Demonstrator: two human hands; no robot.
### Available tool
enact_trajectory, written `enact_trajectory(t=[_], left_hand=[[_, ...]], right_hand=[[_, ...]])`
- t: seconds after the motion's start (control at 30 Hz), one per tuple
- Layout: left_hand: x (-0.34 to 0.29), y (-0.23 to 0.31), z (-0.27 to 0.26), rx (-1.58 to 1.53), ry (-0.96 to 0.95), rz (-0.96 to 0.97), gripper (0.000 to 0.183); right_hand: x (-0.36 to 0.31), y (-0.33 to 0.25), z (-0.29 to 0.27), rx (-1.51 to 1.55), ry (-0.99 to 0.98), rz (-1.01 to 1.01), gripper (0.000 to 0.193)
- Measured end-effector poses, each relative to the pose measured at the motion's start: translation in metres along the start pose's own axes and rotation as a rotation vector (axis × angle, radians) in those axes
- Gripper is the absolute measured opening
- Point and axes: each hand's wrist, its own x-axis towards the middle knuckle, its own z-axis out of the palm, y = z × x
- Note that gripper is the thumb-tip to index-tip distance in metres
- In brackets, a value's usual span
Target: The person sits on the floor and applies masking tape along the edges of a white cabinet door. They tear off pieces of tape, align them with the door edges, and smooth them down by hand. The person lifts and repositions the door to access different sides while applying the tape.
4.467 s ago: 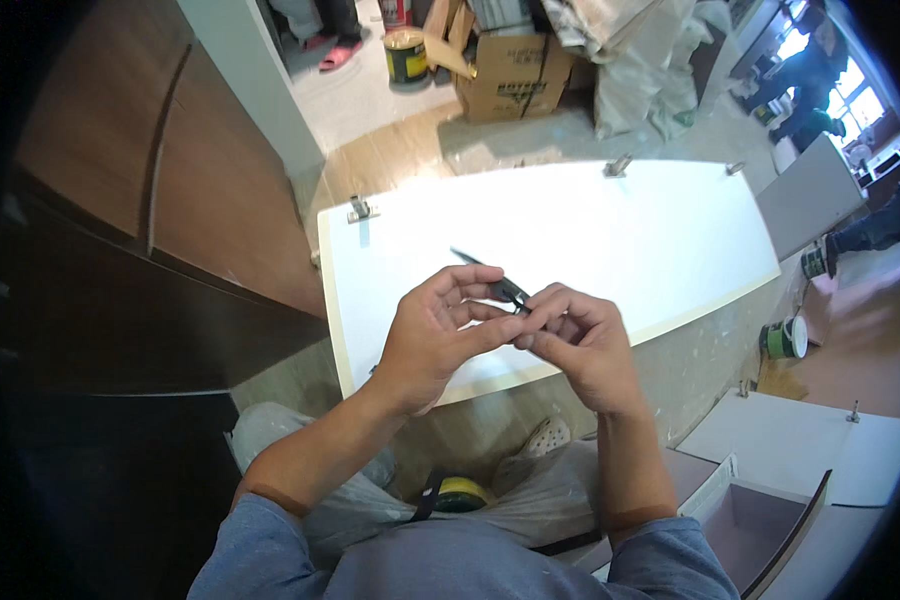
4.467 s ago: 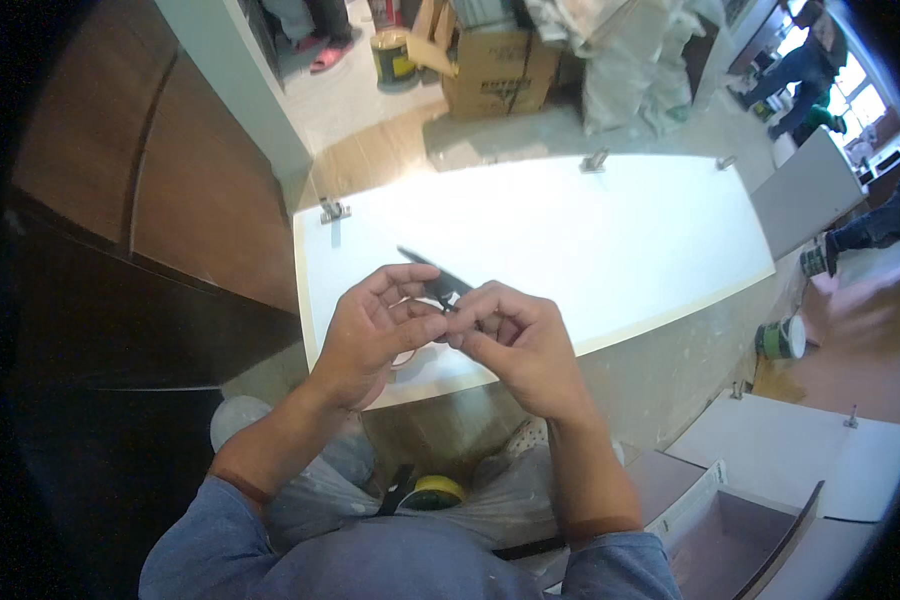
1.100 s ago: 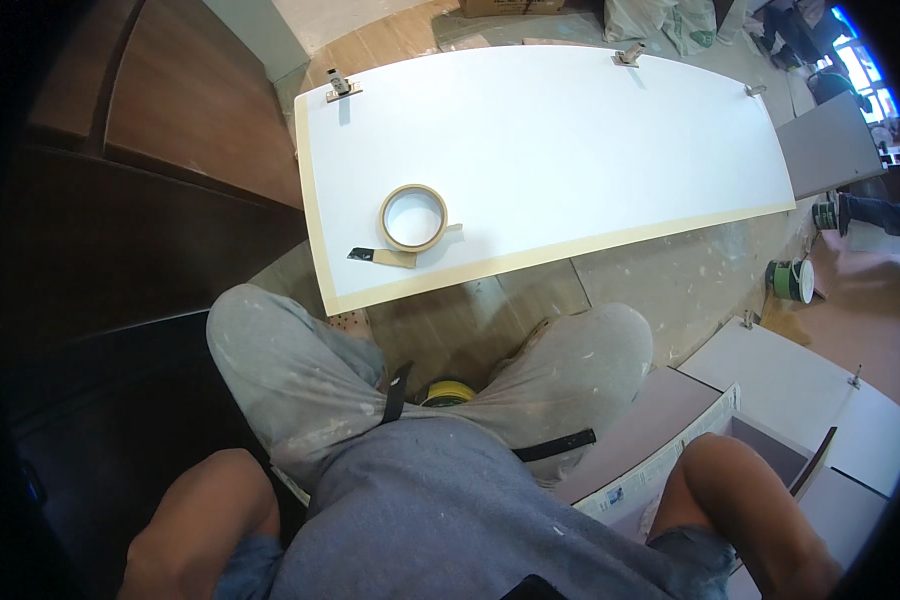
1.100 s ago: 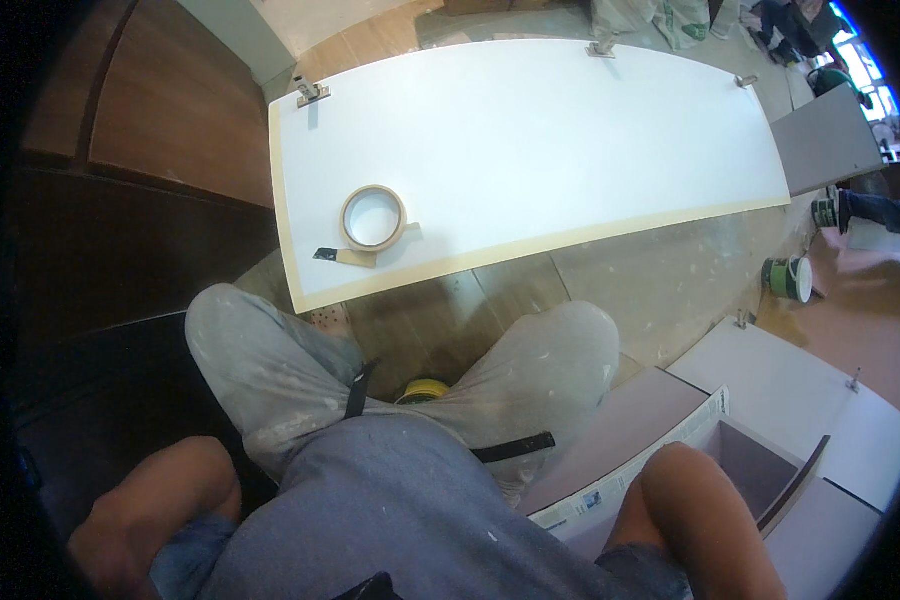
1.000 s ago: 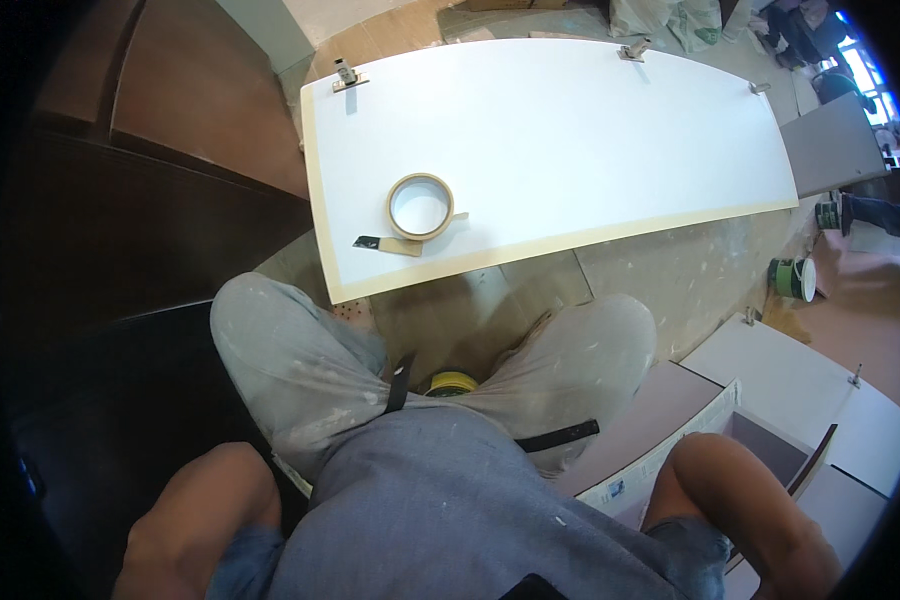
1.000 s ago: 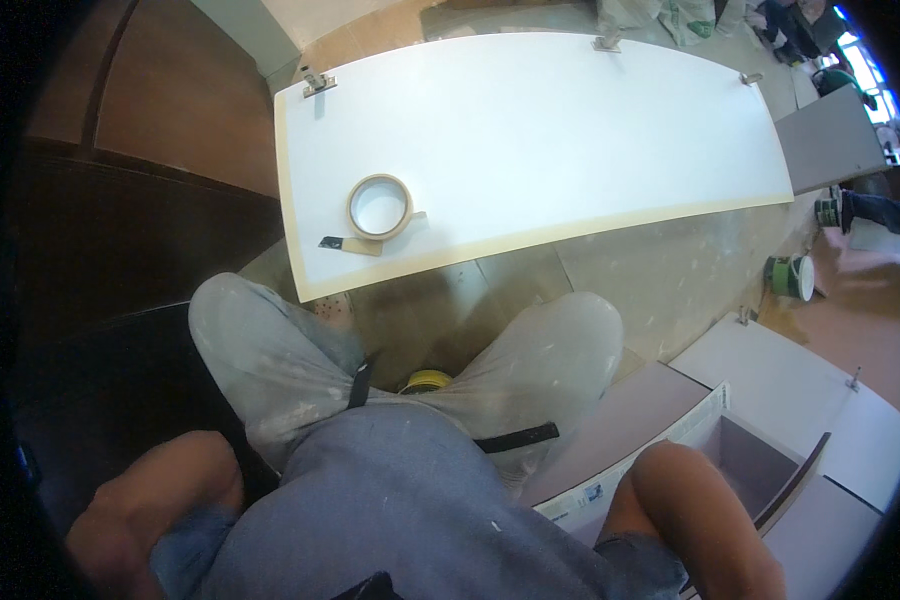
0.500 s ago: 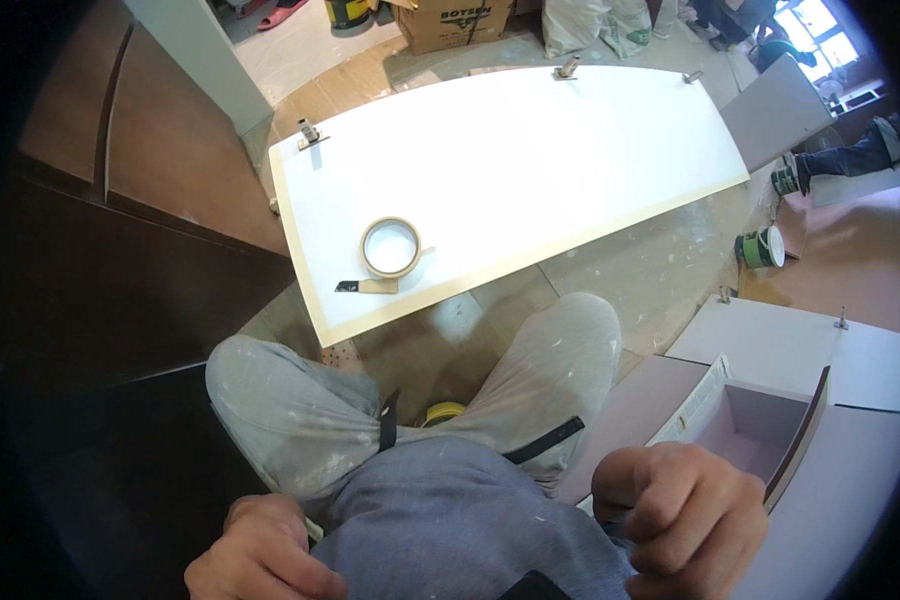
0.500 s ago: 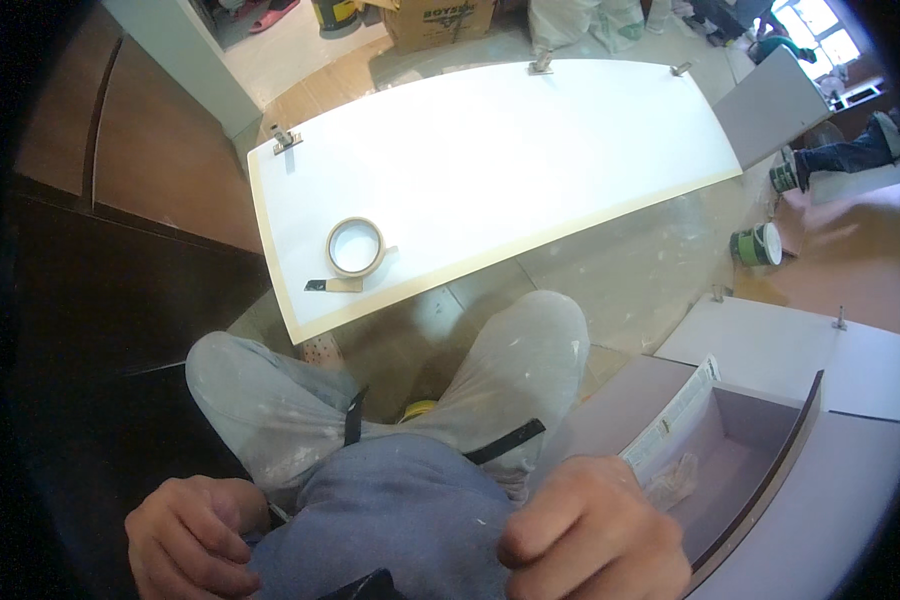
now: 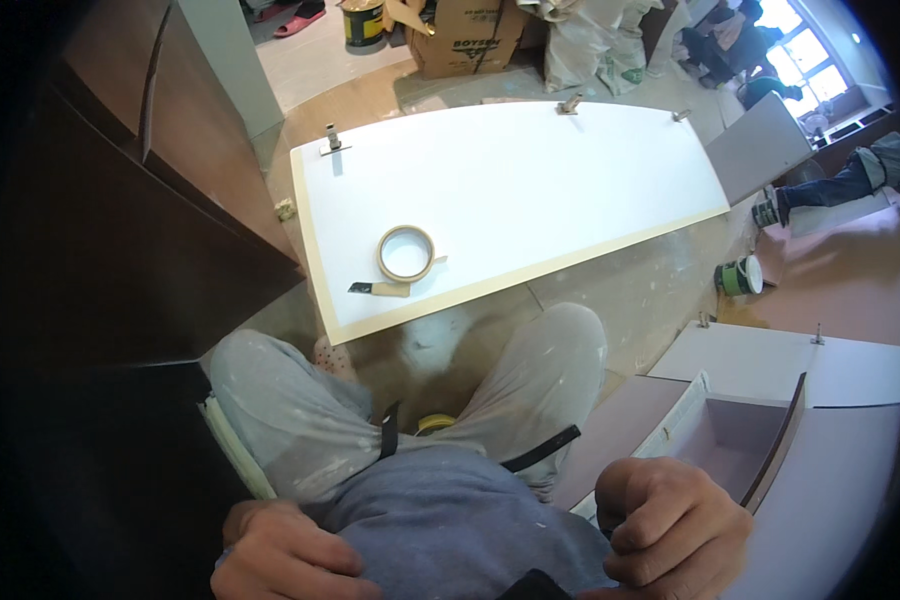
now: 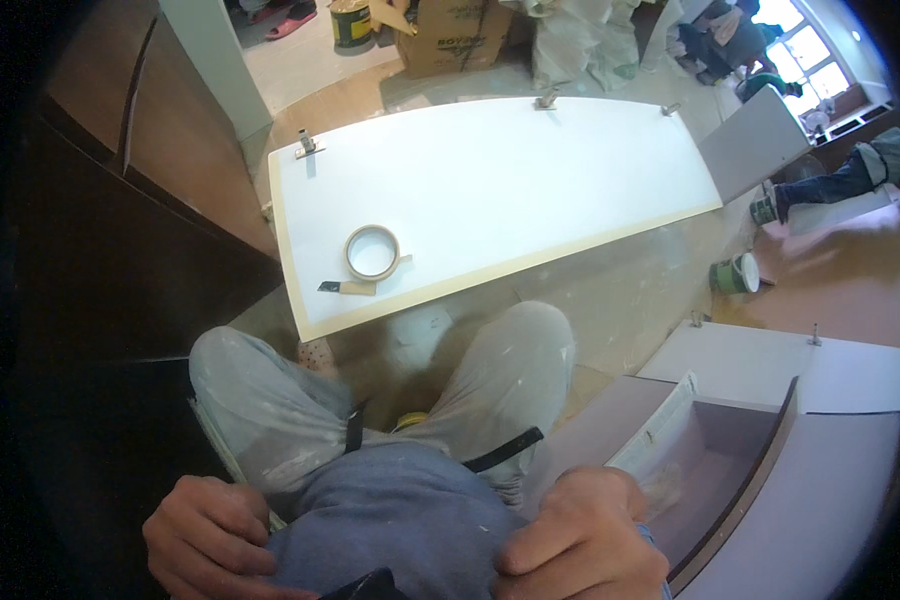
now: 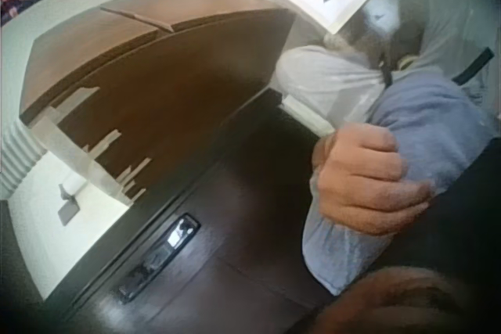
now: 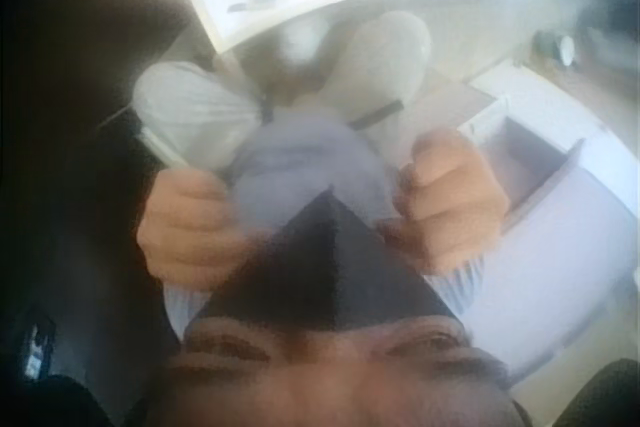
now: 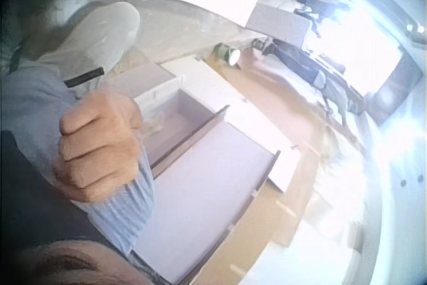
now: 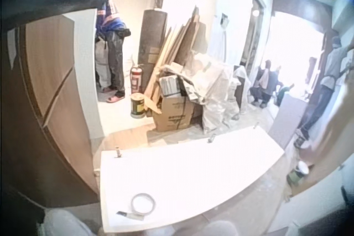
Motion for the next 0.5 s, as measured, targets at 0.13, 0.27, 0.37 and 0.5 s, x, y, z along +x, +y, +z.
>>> enact_trajectory(t=[0.13, 0.27, 0.37, 0.5], left_hand=[[0.004, 0.000, 0.001, 0.004, -0.007, 0.005, 0.005], [0.016, -0.004, -0.002, -0.055, -0.111, -0.010, 0.001], [0.024, -0.015, 0.006, -0.010, -0.093, 0.052, 0.002], [0.043, -0.028, 0.019, -0.005, -0.109, 0.093, 0.008]], right_hand=[[0.000, -0.007, 0.003, -0.042, 0.018, -0.035, 0.020], [-0.008, -0.012, -0.002, 0.026, 0.008, -0.011, 0.019], [-0.012, -0.025, -0.016, -0.041, -0.027, 0.004, 0.018], [-0.019, -0.037, -0.036, -0.115, -0.052, -0.072, 0.017]])
